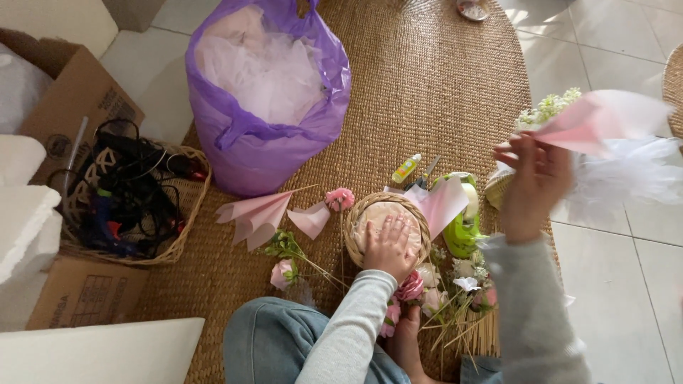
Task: The person arranges artificial flowers and decorative paper into a small wicker basket by hand, placing floral stems and folded paper cones into the basket one at a time.
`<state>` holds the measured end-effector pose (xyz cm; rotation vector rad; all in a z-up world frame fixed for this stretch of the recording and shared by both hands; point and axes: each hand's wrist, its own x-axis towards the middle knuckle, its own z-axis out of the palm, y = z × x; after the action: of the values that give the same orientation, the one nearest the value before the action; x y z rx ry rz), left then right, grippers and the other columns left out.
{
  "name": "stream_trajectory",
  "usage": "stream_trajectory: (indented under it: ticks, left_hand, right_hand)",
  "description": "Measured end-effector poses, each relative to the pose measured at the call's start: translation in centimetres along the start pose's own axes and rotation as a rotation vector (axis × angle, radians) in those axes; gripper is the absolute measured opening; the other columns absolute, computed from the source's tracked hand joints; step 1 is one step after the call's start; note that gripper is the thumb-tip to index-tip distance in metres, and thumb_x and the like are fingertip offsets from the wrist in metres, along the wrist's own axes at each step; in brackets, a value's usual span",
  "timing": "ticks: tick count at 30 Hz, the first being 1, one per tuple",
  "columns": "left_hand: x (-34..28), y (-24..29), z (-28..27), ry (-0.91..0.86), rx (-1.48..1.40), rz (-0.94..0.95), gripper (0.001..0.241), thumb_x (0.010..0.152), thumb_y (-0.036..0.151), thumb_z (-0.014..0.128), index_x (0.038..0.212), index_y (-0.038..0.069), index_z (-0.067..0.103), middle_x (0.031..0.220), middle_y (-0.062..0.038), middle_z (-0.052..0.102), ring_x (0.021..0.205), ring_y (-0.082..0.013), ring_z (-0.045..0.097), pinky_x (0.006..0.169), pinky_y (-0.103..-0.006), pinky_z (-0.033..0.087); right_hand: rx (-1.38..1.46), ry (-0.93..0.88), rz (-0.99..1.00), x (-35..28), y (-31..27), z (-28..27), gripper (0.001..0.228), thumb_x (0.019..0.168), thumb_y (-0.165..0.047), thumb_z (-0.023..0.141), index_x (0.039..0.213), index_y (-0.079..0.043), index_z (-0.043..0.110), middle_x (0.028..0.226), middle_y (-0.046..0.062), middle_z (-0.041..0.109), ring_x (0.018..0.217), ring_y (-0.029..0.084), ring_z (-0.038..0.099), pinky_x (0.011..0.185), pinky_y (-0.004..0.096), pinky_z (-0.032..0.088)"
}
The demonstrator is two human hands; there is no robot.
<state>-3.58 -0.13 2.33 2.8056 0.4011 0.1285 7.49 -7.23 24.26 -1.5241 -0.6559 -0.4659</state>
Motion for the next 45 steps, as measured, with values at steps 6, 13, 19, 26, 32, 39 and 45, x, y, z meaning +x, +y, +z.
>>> stream_trajectory:
  ticks: [6,13,19,26,32,39,45]
  left_hand:
    - [1.4,-2.4,1.4,0.577,-0.332,-0.117,0.033,0.079,0.009,0.054,0.112,0.010,0.059,0.114,-0.013,0.059,0.105,-0.0368,0.053,0.085,-0.0489,0.047]
    - [0.5,-5.4,-0.2,0.749,-0.357,-0.305,0.037,0.071,0.010,0.063,0.108,0.015,0.063,0.114,-0.004,0.059,0.096,-0.0281,0.058,0.076,-0.0452,0.045]
    - [0.2,-5.8,2.2,0.781,-0.496,-0.223,0.031,0.073,0.004,0.061,0.104,0.006,0.063,0.106,-0.013,0.059,0.098,-0.0312,0.057,0.088,-0.0423,0.044]
    - [-0.2,-6.8,2.3,0.646,-0.691,-0.344,0.036,0.078,-0.002,0.057,0.112,0.006,0.059,0.103,-0.010,0.058,0.082,-0.0217,0.060,0.080,-0.0352,0.049]
    - [-0.3,-6.3,1.3,0.637,-0.642,-0.359,0.033,0.078,-0.002,0.059,0.110,0.007,0.060,0.101,-0.010,0.060,0.080,-0.0217,0.061,0.076,-0.0368,0.050]
    - [-0.2,-6.5,1.6,0.637,-0.600,-0.359,0.030,0.079,-0.001,0.059,0.108,0.007,0.061,0.096,-0.009,0.060,0.079,-0.0220,0.060,0.075,-0.0369,0.049]
    - [-0.2,-6.5,1.6,0.657,-0.565,-0.332,0.028,0.079,0.000,0.061,0.106,0.006,0.062,0.094,-0.010,0.060,0.078,-0.0240,0.060,0.075,-0.0381,0.049]
  right_hand:
    - [-0.626,-0.170,0.179,-10.7,3.7,-12.5,0.009,0.099,0.003,0.055,0.096,0.001,0.063,0.081,0.011,0.064,0.070,0.020,0.060,0.069,0.031,0.051]
    - [-0.762,-0.054,0.708,-24.9,9.9,-23.8,0.020,0.095,-0.023,0.058,0.086,-0.008,0.067,0.066,0.002,0.065,0.063,0.013,0.057,0.064,0.029,0.043]
    - [-0.640,0.042,0.738,-25.8,10.1,-23.5,0.019,0.092,-0.018,0.057,0.102,-0.009,0.070,0.078,0.004,0.068,0.070,0.013,0.058,0.067,0.027,0.044]
    - [-0.487,0.023,0.850,-25.8,10.7,-22.8,0.018,0.093,-0.018,0.057,0.087,-0.004,0.067,0.064,0.004,0.062,0.053,0.013,0.052,0.049,0.028,0.041]
    - [-0.484,0.000,0.884,-25.3,9.8,-22.2,0.018,0.091,-0.020,0.059,0.089,-0.004,0.069,0.061,0.004,0.059,0.053,0.012,0.048,0.050,0.027,0.039]
    - [-0.540,-0.020,0.909,-25.3,9.9,-22.0,0.020,0.091,-0.018,0.060,0.099,-0.003,0.069,0.076,0.007,0.067,0.061,0.015,0.055,0.058,0.029,0.044]
    - [-0.519,-0.025,0.925,-25.1,9.6,-21.9,0.019,0.091,-0.018,0.060,0.098,-0.003,0.069,0.074,0.007,0.066,0.062,0.015,0.055,0.059,0.029,0.044]
